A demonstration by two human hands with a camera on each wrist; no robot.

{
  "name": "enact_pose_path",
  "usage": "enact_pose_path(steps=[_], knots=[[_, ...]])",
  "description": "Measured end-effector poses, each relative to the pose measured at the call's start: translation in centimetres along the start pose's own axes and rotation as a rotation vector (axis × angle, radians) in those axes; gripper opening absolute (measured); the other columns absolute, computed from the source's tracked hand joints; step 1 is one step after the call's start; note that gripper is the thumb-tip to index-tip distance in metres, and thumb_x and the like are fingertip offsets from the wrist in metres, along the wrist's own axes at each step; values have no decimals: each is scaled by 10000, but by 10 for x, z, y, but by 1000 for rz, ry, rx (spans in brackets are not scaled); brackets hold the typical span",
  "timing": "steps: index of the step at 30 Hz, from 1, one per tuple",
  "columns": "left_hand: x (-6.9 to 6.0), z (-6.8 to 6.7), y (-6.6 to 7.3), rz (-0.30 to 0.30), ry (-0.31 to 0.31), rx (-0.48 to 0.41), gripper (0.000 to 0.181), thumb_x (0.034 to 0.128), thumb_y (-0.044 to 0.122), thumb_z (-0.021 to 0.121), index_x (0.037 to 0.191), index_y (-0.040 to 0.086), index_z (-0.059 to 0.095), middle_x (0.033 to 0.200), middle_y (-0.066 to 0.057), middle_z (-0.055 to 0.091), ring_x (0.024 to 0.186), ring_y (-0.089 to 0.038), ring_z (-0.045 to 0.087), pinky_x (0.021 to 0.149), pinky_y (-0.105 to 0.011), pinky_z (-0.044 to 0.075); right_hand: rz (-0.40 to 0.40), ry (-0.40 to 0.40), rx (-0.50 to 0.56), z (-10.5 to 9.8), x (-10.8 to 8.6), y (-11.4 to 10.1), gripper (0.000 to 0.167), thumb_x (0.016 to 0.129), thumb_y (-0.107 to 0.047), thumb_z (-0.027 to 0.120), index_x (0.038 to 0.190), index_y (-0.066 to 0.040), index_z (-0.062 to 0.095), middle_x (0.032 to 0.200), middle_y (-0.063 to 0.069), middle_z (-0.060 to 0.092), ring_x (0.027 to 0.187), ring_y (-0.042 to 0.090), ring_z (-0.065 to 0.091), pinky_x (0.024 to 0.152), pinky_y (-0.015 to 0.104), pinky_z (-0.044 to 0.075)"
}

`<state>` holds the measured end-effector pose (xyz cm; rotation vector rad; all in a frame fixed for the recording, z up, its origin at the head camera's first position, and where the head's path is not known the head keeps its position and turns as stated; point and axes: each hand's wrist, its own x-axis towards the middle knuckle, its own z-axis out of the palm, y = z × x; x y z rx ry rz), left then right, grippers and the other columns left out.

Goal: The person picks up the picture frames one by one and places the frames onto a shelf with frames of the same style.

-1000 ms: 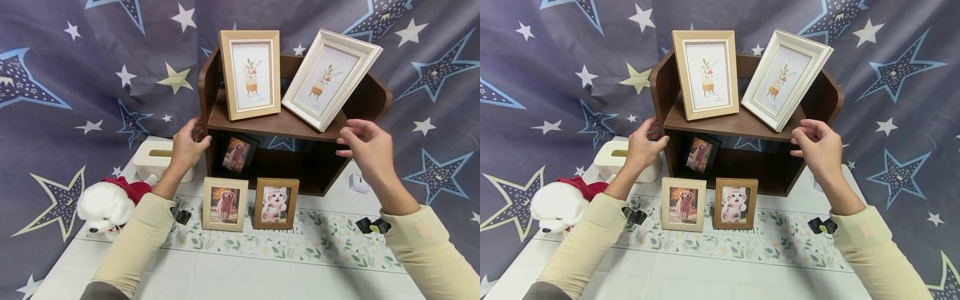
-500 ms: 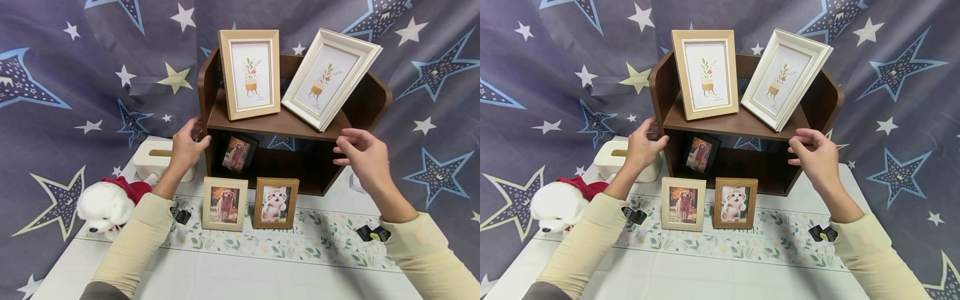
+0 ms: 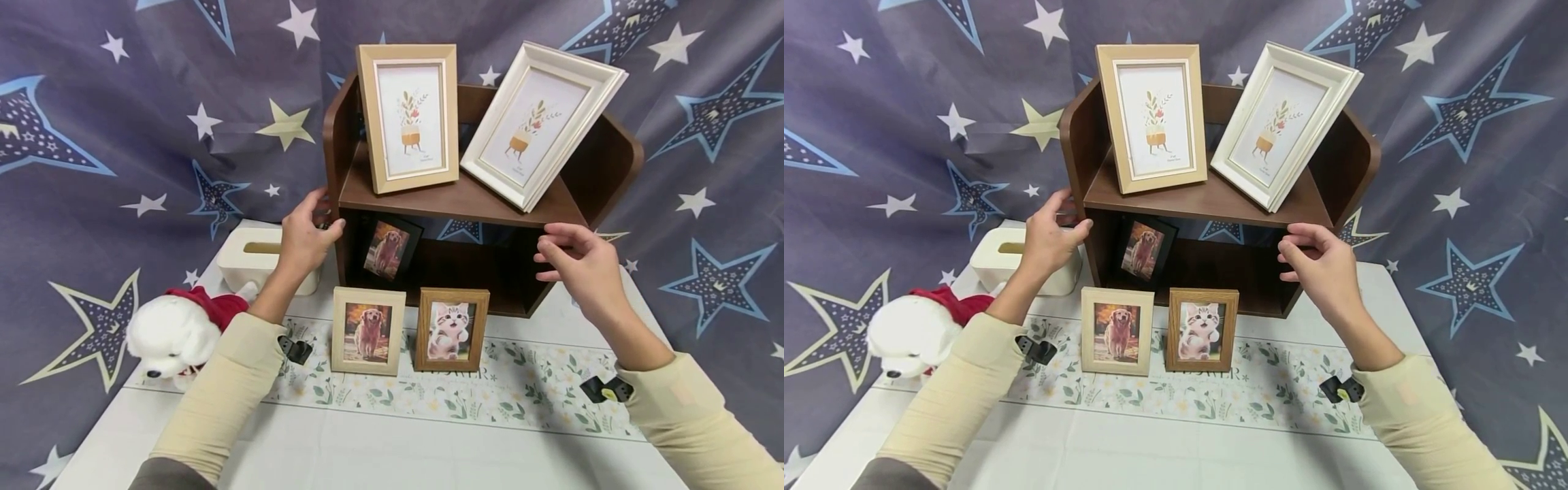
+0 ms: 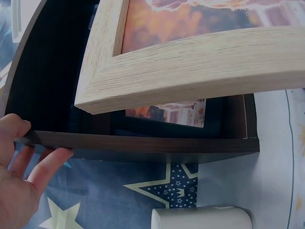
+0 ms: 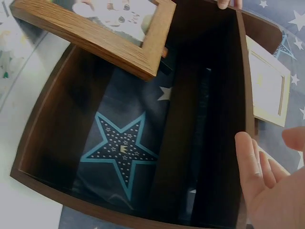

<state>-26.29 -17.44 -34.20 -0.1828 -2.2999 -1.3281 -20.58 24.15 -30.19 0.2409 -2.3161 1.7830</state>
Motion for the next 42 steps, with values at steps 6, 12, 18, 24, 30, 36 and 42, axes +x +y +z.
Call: enact_pose_path(steps=[6, 12, 18, 24, 30, 36, 42], knots=[[-1, 1, 0, 1, -2, -11, 591, 873, 96, 750, 1432, 75, 559, 1238, -203, 696, 1075, -367, 727, 891, -502, 595, 4, -39, -26, 4, -5, 9, 203, 963, -72, 675, 1145, -158, 656, 944, -108, 693, 773, 34, 727, 608, 248, 611], [-1, 1, 1, -1, -1, -12, 586, 873, 109, 750, 1428, 83, 563, 1235, -190, 700, 1074, -356, 730, 885, -488, 599, 11, -53, -90, 5, -9, 15, 200, 979, -108, 664, 1172, -156, 646, 945, -144, 681, 781, 13, 720, 620, 255, 615], [-2, 1, 1, -1, -1, -8, 590, 876, 102, 743, 1434, 73, 556, 1241, -199, 695, 1083, -370, 726, 893, -509, 595, 23, -69, -134, 5, -13, 23, 203, 992, -125, 649, 1194, -150, 638, 950, -181, 664, 791, 2, 714, 631, 259, 618], [-1, 1, 1, 2, 5, -10, 582, 880, 98, 738, 1432, 74, 556, 1236, -195, 696, 1087, -364, 727, 901, -510, 591, 13, -82, -144, 8, -15, 28, 232, 994, -141, 650, 1219, -88, 629, 959, -187, 667, 799, -3, 712, 637, 264, 620], [0, 1, 1, 6, 7, -3, 581, 879, 95, 734, 1431, 68, 555, 1231, -197, 697, 1080, -365, 727, 903, -518, 588, 25, -104, -135, 10, -17, 33, 334, 995, -152, 652, 1276, 20, 596, 988, -168, 685, 811, -1, 715, 640, 274, 623], [0, -1, 3, 2, 4, 11, 583, 879, 108, 740, 1431, 74, 555, 1225, -192, 699, 1071, -361, 727, 896, -504, 591, 38, -131, -132, 12, -19, 38, 392, 1003, -135, 637, 1322, 77, 555, 980, -183, 681, 825, -7, 709, 642, 272, 623], [1, 0, 2, 1, 4, 10, 580, 878, 105, 735, 1428, 71, 557, 1219, -197, 698, 1068, -366, 727, 899, -517, 588, 47, -136, -141, 15, -20, 43, 390, 1003, -141, 640, 1324, 69, 568, 1010, -96, 699, 825, -8, 708, 645, 284, 625]])
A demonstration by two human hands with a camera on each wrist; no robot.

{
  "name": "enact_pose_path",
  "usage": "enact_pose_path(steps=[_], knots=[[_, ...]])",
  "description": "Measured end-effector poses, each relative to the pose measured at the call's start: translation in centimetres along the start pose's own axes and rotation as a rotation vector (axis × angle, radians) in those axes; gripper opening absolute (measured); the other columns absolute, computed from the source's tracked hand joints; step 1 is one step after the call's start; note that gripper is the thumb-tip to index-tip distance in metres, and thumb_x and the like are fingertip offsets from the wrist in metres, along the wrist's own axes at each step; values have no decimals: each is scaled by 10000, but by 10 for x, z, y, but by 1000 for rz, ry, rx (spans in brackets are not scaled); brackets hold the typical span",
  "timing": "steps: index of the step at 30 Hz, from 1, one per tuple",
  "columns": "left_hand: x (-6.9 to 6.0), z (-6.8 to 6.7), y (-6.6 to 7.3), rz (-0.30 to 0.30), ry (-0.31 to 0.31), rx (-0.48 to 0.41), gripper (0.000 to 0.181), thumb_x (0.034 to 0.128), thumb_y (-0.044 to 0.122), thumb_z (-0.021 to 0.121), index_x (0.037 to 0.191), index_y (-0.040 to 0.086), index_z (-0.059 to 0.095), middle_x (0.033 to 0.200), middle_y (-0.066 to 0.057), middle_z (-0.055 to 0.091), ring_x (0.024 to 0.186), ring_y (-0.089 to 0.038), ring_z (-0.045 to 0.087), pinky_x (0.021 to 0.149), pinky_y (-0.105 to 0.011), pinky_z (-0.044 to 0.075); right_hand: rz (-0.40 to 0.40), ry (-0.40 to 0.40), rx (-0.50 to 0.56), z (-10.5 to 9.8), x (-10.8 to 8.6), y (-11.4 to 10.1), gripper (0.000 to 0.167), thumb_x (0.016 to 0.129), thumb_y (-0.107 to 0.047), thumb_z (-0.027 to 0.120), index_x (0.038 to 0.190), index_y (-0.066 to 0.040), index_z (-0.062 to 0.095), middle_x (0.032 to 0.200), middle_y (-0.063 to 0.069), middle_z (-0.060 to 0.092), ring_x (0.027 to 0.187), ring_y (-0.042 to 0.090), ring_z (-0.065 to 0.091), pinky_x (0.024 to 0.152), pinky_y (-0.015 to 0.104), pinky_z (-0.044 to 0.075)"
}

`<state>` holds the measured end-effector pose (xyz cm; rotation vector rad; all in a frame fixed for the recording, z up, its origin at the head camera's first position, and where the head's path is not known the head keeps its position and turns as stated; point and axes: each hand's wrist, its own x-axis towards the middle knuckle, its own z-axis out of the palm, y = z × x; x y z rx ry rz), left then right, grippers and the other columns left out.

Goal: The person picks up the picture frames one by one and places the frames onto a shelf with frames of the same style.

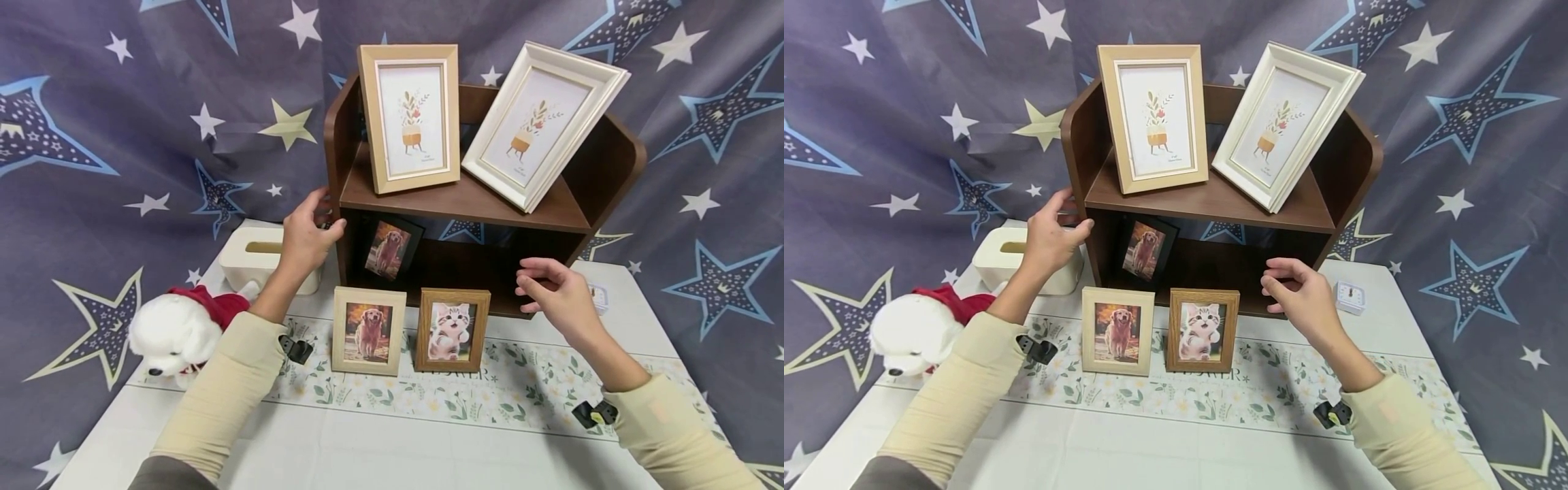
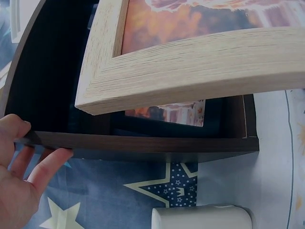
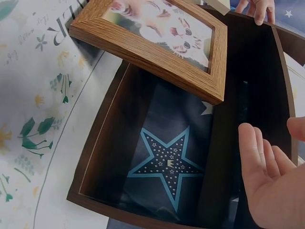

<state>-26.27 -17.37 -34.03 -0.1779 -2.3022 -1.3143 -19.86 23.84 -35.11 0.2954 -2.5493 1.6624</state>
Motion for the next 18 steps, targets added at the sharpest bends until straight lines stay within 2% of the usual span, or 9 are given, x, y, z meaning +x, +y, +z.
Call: enact_pose_path(steps=[11, 18], knots=[[0, 0, 0, -3, -4, 7, 583, 879, 114, 742, 1431, 85, 556, 1220, -182, 700, 1079, -347, 731, 889, -495, 596, 28, -4, -12, 7, -2, 9, 391, 997, -146, 652, 1325, 55, 583, 958, -162, 671, 825, -16, 703, 656, 305, 630], [0, 0, 0, -1, -2, 7, 585, 875, 112, 749, 1427, 80, 559, 1230, -189, 701, 1079, -354, 729, 892, -501, 596, 54, -32, -44, 11, -4, 12, 373, 1002, -153, 646, 1325, 27, 596, 1052, 14, 693, 840, -14, 702, 673, 292, 630]])
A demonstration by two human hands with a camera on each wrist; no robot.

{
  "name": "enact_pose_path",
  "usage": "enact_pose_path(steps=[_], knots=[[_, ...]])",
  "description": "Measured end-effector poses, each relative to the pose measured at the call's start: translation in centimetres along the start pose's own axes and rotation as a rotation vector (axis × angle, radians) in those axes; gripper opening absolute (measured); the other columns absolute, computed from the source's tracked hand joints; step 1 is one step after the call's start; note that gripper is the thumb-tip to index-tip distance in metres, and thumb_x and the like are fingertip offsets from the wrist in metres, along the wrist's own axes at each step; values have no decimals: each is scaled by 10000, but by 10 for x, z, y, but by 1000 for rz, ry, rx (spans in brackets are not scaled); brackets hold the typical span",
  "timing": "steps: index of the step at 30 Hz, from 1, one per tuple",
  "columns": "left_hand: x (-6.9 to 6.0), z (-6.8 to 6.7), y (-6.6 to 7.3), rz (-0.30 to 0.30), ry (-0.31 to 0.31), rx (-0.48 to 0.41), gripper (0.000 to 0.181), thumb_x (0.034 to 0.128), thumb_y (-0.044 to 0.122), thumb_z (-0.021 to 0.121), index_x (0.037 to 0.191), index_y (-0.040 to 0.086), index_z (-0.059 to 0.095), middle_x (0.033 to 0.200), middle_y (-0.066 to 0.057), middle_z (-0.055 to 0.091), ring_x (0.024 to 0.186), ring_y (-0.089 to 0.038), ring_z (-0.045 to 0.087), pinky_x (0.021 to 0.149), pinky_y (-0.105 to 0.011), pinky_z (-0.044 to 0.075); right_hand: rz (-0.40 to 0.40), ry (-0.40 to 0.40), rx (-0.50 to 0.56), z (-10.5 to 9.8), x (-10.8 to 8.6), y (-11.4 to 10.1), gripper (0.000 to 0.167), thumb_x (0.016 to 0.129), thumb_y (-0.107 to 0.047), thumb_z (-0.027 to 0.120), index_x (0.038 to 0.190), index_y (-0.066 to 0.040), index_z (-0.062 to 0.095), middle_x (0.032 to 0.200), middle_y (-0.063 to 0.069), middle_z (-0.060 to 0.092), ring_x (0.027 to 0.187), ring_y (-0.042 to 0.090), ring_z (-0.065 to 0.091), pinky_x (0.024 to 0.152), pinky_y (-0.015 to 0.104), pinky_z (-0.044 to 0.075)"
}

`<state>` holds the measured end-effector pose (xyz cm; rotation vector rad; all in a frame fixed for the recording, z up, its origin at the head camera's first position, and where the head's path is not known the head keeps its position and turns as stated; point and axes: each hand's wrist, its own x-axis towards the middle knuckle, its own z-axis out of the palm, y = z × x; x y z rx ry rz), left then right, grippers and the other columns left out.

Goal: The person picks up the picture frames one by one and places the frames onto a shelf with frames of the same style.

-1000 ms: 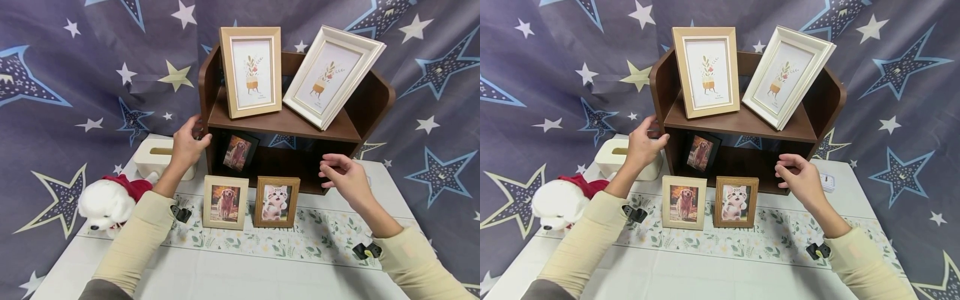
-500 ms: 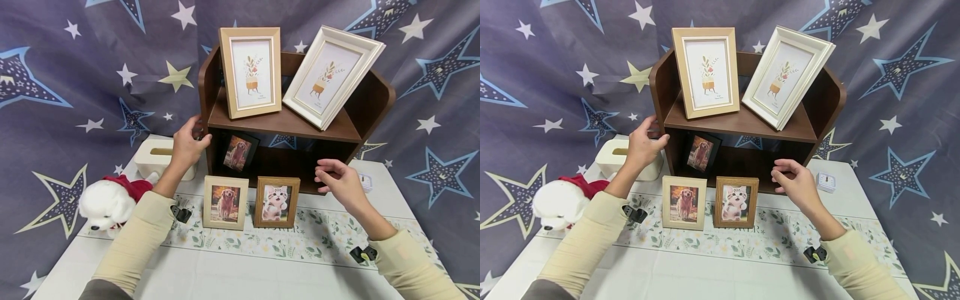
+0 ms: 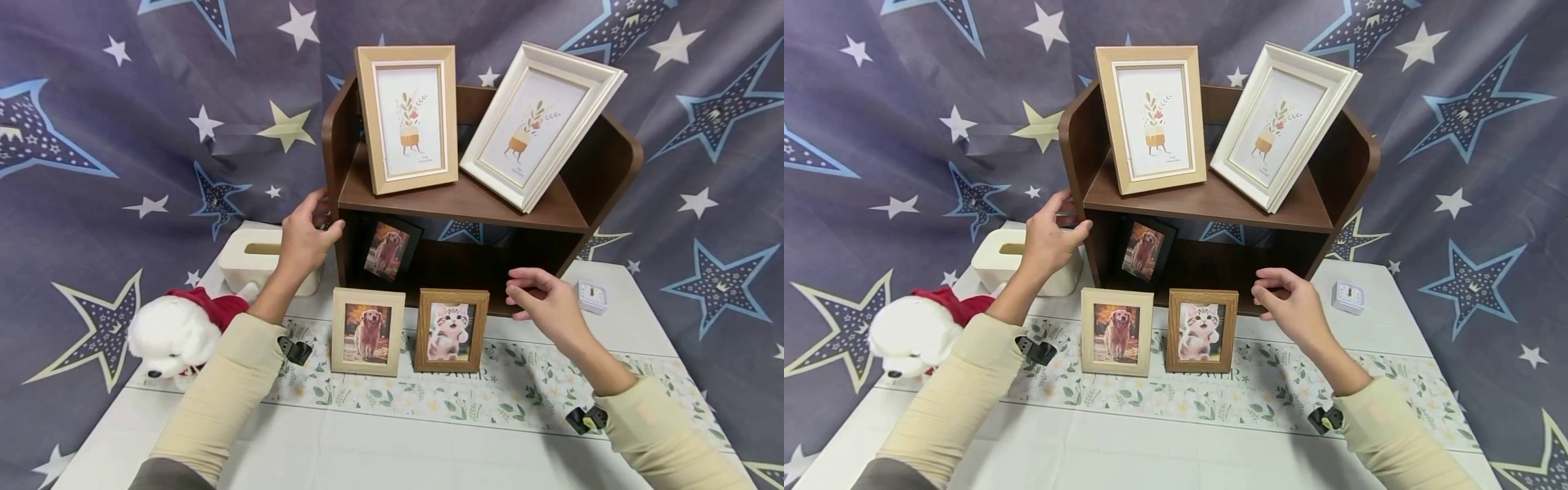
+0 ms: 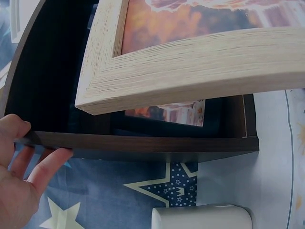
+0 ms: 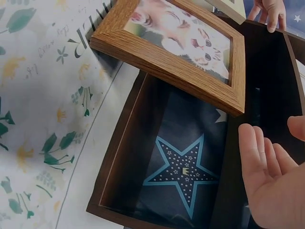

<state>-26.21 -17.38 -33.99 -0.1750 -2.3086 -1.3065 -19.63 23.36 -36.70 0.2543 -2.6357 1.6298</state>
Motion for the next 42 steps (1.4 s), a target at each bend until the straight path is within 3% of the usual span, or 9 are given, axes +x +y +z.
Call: enact_pose_path(steps=[10, 20, 29, 36, 42], knots=[[1, 1, -1, 9, 4, 5, 582, 873, 105, 748, 1424, 76, 561, 1218, -187, 707, 1063, -350, 734, 876, -488, 601, 4, -18, 0, 6, -1, 2, 363, 1001, -128, 642, 1319, 39, 596, 1150, 230, 674, 836, -6, 695, 671, 280, 627], [1, 1, -1, 8, -2, 1, 584, 878, 111, 744, 1430, 75, 557, 1229, -190, 703, 1068, -355, 731, 871, -495, 603, 12, -40, 2, 11, -1, 9, 337, 1003, -137, 641, 1307, 7, 610, 1163, 240, 668, 885, 105, 733, 681, 266, 625], [0, 1, -1, 10, -1, -26, 577, 871, 83, 742, 1419, 64, 564, 1222, -198, 705, 1069, -351, 732, 870, -492, 605, 14, -56, 34, 17, 1, 21, 355, 994, -101, 645, 1313, 48, 600, 1094, 149, 688, 840, 48, 718, 662, 294, 628], [0, 1, -1, 9, 3, -26, 578, 867, 81, 746, 1416, 63, 566, 1216, -197, 711, 1060, -343, 736, 859, -481, 610, 35, -76, 10, 24, 0, 31, 345, 990, -126, 657, 1307, 4, 621, 1158, 243, 675, 829, 11, 698, 650, 311, 628], [0, 1, -1, 9, 5, -25, 579, 867, 82, 745, 1417, 60, 566, 1215, -199, 711, 1057, -343, 736, 858, -478, 609, 54, -63, -42, 29, 1, 39, 340, 985, -146, 670, 1297, -17, 631, 1168, 235, 683, 836, 62, 704, 633, 298, 621]])
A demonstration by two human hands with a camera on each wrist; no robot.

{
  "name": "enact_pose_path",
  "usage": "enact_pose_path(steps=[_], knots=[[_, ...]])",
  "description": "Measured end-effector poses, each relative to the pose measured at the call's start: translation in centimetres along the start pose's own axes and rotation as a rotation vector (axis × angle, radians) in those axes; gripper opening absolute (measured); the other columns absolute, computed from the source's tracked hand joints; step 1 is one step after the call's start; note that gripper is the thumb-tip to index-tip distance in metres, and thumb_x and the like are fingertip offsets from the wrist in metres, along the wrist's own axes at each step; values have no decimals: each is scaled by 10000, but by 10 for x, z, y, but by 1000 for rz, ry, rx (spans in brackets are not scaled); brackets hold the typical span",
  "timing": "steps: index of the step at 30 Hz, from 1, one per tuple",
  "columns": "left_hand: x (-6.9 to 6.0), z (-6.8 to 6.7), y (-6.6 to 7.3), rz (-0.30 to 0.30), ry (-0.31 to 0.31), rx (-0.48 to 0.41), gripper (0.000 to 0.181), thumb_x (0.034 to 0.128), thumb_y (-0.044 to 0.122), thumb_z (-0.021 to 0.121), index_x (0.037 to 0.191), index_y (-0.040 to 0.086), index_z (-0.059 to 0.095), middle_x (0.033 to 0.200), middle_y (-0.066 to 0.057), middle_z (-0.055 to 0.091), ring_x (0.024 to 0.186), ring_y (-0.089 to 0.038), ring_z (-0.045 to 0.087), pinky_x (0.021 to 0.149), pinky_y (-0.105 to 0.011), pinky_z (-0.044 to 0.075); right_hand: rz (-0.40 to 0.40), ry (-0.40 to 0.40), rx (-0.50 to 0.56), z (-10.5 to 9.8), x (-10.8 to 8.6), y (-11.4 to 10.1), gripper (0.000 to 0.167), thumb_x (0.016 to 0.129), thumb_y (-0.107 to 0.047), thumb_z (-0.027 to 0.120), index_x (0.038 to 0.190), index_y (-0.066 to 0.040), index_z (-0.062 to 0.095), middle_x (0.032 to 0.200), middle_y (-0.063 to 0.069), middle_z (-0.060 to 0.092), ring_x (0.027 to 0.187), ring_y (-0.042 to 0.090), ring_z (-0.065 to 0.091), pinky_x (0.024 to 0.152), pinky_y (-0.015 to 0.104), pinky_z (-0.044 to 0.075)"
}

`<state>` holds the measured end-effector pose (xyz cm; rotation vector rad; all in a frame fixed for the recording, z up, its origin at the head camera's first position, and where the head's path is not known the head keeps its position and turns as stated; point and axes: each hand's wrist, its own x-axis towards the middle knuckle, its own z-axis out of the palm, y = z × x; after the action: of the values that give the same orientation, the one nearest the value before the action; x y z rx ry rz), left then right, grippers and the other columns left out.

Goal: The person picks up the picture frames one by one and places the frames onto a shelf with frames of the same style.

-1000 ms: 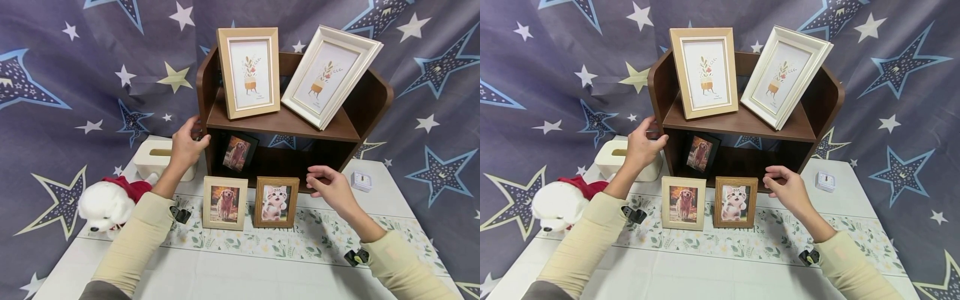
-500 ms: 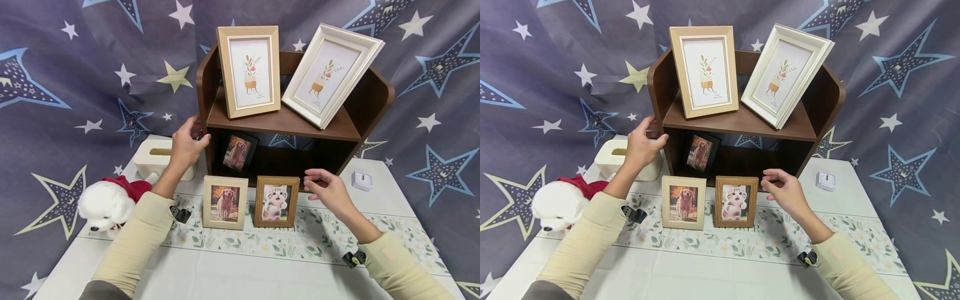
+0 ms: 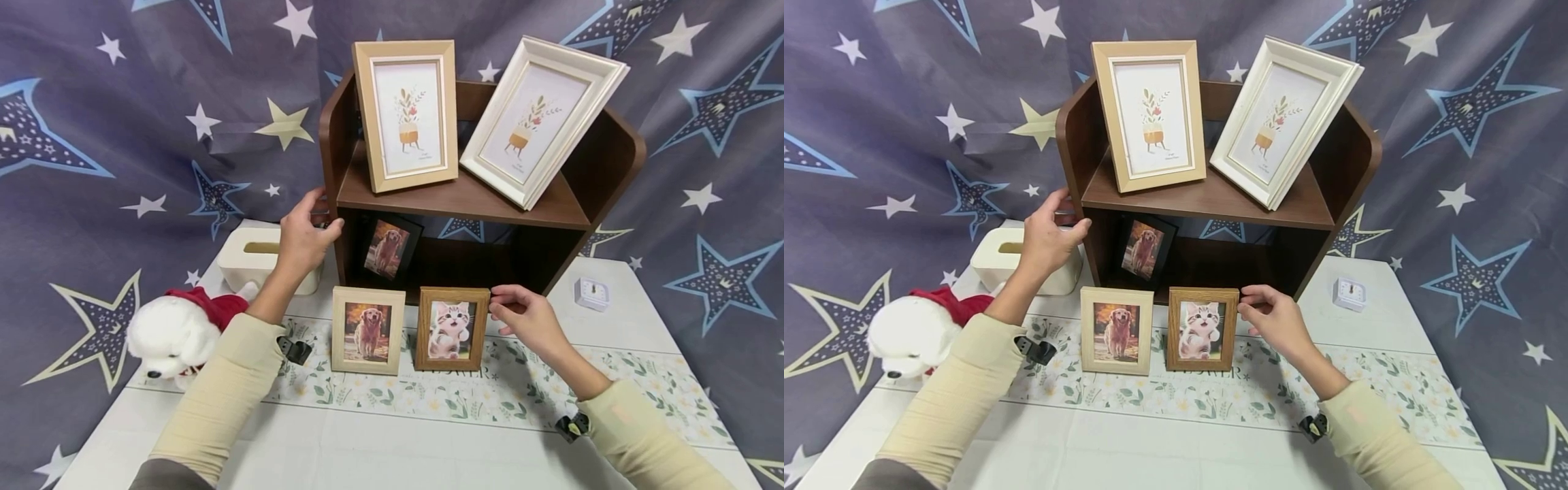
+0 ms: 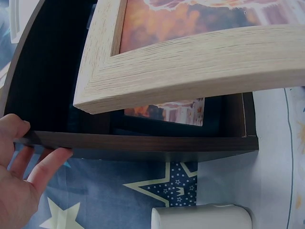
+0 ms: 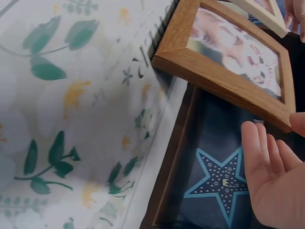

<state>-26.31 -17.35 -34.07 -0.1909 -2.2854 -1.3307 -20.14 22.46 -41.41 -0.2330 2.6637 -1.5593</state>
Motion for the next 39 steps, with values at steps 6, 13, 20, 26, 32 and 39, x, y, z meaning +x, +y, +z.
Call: enact_pose_path(steps=[6, 13, 20, 26, 32, 39], knots=[[0, 0, 0, 1, -2, -4, 578, 865, 79, 749, 1415, 63, 570, 1213, -197, 713, 1060, -340, 738, 865, -474, 608, 13, 4, 3, 4, 4, 10, 332, 981, -147, 674, 1283, -13, 634, 1175, 228, 680, 902, 194, 724, 665, 368, 633], [0, 1, 0, 4, 1, 3, 579, 864, 73, 748, 1414, 58, 568, 1212, -205, 711, 1056, -351, 737, 870, -484, 605, 11, -7, 69, 7, 4, 11, 354, 982, -143, 673, 1295, 14, 616, 1163, 238, 664, 853, -21, 667, 703, 355, 636], [0, 1, 0, 4, -2, 3, 581, 863, 82, 755, 1414, 64, 570, 1212, -205, 710, 1055, -353, 736, 871, -479, 605, 22, -38, 107, 12, 2, 11, 382, 970, -130, 688, 1298, 43, 596, 1160, 253, 654, 871, -12, 670, 730, 330, 636], [0, 0, 1, -4, -6, 1, 584, 868, 82, 749, 1422, 63, 563, 1223, -198, 708, 1064, -347, 734, 870, -482, 606, 39, -44, 136, 15, 4, 13, 349, 972, -100, 676, 1279, 48, 600, 1109, 202, 677, 860, 26, 679, 732, 375, 639], [0, 0, 1, -4, -3, 8, 580, 872, 84, 745, 1423, 65, 562, 1218, -191, 712, 1060, -335, 737, 861, -473, 607, 45, -46, 154, 16, 6, 15, 319, 974, -84, 666, 1261, 40, 606, 1049, 121, 686, 845, 60, 687, 729, 408, 640], [0, 0, 0, -1, -3, 11, 581, 872, 88, 746, 1422, 66, 562, 1215, -189, 712, 1059, -336, 736, 856, -473, 608, 53, -60, 229, 15, 6, 14, 334, 964, -46, 665, 1262, 85, 586, 1023, 108, 693, 844, 73, 692, 743, 464, 636]])
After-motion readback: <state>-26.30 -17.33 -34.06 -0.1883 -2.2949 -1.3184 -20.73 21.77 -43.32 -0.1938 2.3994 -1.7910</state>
